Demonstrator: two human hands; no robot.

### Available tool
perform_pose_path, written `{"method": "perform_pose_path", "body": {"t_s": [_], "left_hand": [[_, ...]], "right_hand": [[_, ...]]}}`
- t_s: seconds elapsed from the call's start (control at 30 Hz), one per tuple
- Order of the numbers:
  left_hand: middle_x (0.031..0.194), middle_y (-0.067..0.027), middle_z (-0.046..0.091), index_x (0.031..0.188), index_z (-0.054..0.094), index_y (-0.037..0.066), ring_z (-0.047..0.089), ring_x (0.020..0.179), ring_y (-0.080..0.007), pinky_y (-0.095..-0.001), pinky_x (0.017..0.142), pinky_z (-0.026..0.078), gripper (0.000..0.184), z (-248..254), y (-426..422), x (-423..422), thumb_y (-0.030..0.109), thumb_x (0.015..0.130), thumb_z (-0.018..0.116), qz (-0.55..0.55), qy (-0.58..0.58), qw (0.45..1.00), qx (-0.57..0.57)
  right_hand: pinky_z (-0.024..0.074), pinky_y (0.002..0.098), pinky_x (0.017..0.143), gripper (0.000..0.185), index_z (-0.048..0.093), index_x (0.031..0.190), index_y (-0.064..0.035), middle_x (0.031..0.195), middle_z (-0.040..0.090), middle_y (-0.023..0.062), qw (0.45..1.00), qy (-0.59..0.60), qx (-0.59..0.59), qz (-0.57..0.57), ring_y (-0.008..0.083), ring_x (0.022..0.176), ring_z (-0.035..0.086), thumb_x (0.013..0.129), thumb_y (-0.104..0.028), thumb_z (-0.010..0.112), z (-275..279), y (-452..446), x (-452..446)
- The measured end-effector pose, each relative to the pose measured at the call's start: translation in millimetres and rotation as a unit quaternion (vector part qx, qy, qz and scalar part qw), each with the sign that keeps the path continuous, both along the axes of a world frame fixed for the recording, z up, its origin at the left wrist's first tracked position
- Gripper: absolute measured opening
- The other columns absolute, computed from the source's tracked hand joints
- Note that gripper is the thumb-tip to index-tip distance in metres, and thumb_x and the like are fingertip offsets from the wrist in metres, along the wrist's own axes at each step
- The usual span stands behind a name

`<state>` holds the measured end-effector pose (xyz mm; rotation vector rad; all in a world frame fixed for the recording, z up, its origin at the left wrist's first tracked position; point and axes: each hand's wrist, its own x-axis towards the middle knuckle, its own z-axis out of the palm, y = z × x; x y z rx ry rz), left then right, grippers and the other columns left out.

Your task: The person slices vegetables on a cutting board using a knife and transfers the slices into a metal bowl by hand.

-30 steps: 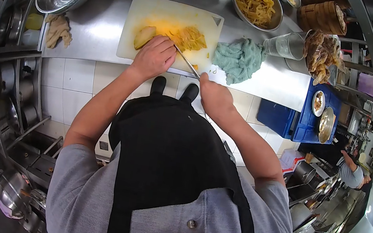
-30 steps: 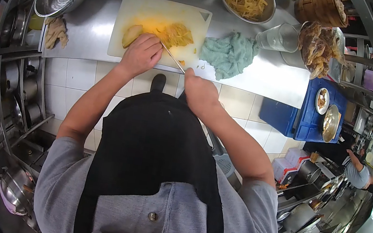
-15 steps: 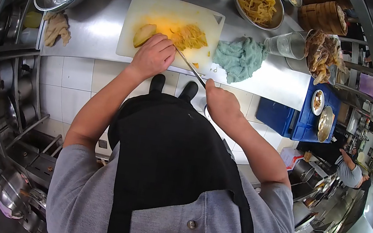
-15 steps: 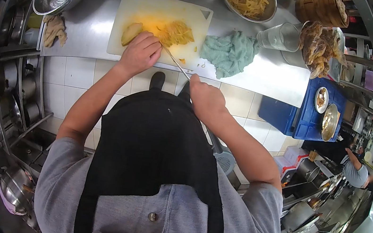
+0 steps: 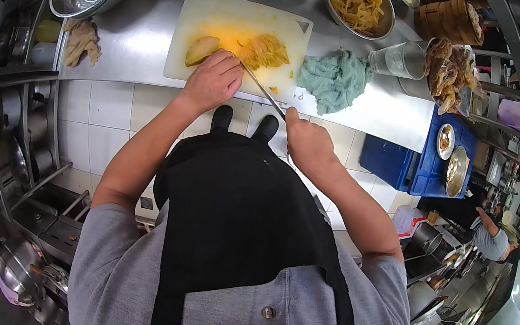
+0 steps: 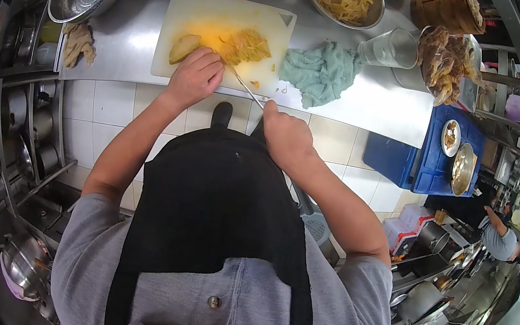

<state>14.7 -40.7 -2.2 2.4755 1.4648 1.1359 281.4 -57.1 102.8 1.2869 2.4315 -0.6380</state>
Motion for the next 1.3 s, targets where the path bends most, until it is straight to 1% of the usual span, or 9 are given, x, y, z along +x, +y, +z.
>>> {"method": "perform_pose_path", "body": {"t_s": [0.23, 0.37, 0.43, 0.77, 0.83, 0.93, 0.97, 1.13, 1.3], "left_hand": [[0.102, -0.0099, 0.07, 0.091, 0.07, 0.002, 0.065, 0.104, -0.0293, -0.0408, 0.095, 0.055, 0.011, 1.8, -1.9, 0.6, 0.001, 0.08, 0.074, 0.009, -0.006, 1.0, -0.015], [0.102, -0.0096, 0.07, 0.092, 0.071, 0.002, 0.065, 0.105, -0.0293, -0.0409, 0.096, 0.055, 0.012, -3.4, -3.9, -0.9, 0.001, 0.08, 0.074, 0.009, -0.001, 1.0, -0.015], [0.103, -0.0094, 0.07, 0.092, 0.071, 0.002, 0.065, 0.106, -0.0292, -0.041, 0.096, 0.054, 0.011, -3.3, -3.7, -0.7, 0.002, 0.081, 0.074, 0.011, 0.003, 1.0, -0.018], [0.102, -0.0109, 0.07, 0.095, 0.07, 0.001, 0.066, 0.104, -0.0323, -0.0427, 0.092, 0.055, 0.016, 2.1, -5.9, 5.0, 0.001, 0.08, 0.075, 0.03, -0.005, 0.999, -0.012], [0.104, -0.0116, 0.071, 0.096, 0.07, 0.001, 0.066, 0.104, -0.0332, -0.043, 0.092, 0.055, 0.016, 3.8, -3.3, 10.5, 0.001, 0.081, 0.075, 0.047, -0.013, 0.999, -0.008], [0.109, -0.0122, 0.071, 0.102, 0.071, 0.001, 0.066, 0.107, -0.0342, -0.0438, 0.095, 0.054, 0.021, 18.2, 5.5, 18.8, 0.0, 0.081, 0.074, 0.077, -0.081, 0.992, -0.058], [0.109, -0.0122, 0.071, 0.102, 0.071, 0.001, 0.066, 0.107, -0.0342, -0.0438, 0.095, 0.054, 0.021, 26.0, 8.4, 19.9, 0.0, 0.081, 0.074, 0.071, -0.077, 0.993, -0.053], [0.124, -0.0147, 0.068, 0.121, 0.068, 0.0, 0.058, 0.123, -0.0358, -0.049, 0.108, 0.048, 0.04, 68.5, 18.3, 29.5, 0.001, 0.081, 0.07, -0.039, 0.037, 0.998, -0.036], [0.129, -0.014, 0.065, 0.126, 0.066, 0.0, 0.055, 0.13, -0.0352, -0.0491, 0.114, 0.044, 0.044, 53.1, 42.7, 24.8, 0.006, 0.082, 0.069, -0.048, 0.109, 0.99, -0.081]], "right_hand": [[0.059, 0.0515, 0.066, 0.024, 0.049, 0.105, 0.0031, 0.072, 0.069, 0.023, 0.999, 0.042, 0.018, 0.004, 0.0425, 0.07, 0.073, 0.086, 0.004, 0.061, -28.5, 9.3, -18.4], [0.0592, 0.0512, 0.066, 0.024, 0.048, 0.106, 0.0029, 0.072, 0.07, 0.0227, 0.999, 0.044, 0.019, -0.011, 0.0423, 0.07, 0.073, 0.086, 0.004, 0.061, -6.9, 3.2, -10.3], [0.0616, 0.0469, 0.069, 0.027, 0.052, 0.106, 0.0017, 0.081, 0.073, 0.0216, 1.0, 0.008, -0.01, 0.002, 0.039, 0.078, 0.076, 0.083, 0.006, 0.065, 10.9, 2.4, -5.8], [0.0591, 0.052, 0.065, 0.02, 0.05, 0.108, 0.0013, 0.076, 0.072, 0.0226, 0.999, 0.03, 0.014, -0.009, 0.0407, 0.073, 0.074, 0.09, 0.0, 0.059, -29.3, 14.4, -15.1], [0.0609, 0.0459, 0.065, 0.029, 0.054, 0.108, 0.0, 0.08, 0.073, 0.0185, 0.997, 0.047, 0.058, -0.026, 0.0362, 0.074, 0.076, 0.083, 0.001, 0.067, -19.6, 17.1, -8.1], [0.0599, 0.0416, 0.061, 0.027, 0.055, 0.107, -0.0021, 0.08, 0.073, 0.0147, 0.987, -0.006, 0.16, 0.003, 0.031, 0.072, 0.076, 0.084, -0.004, 0.068, -5.8, 27.1, 5.9], [0.0579, 0.0363, 0.057, 0.032, 0.058, 0.113, -0.0008, 0.081, 0.072, 0.011, 0.98, -0.031, 0.197, 0.014, 0.0258, 0.069, 0.076, 0.084, -0.008, 0.069, -5.6, 30.2, 9.8], [0.0571, 0.0352, 0.057, 0.049, 0.059, 0.129, 0.003, 0.085, 0.073, 0.0088, 0.966, -0.045, 0.252, 0.043, 0.0238, 0.067, 0.075, 0.083, -0.009, 0.07, 12.8, 41.6, 14.2], [0.0576, 0.0366, 0.058, 0.055, 0.059, 0.134, 0.0037, 0.087, 0.073, 0.0085, 0.962, -0.037, 0.265, 0.049, 0.0242, 0.067, 0.075, 0.082, -0.01, 0.071, 16.5, 40.2, 16.6]]}}
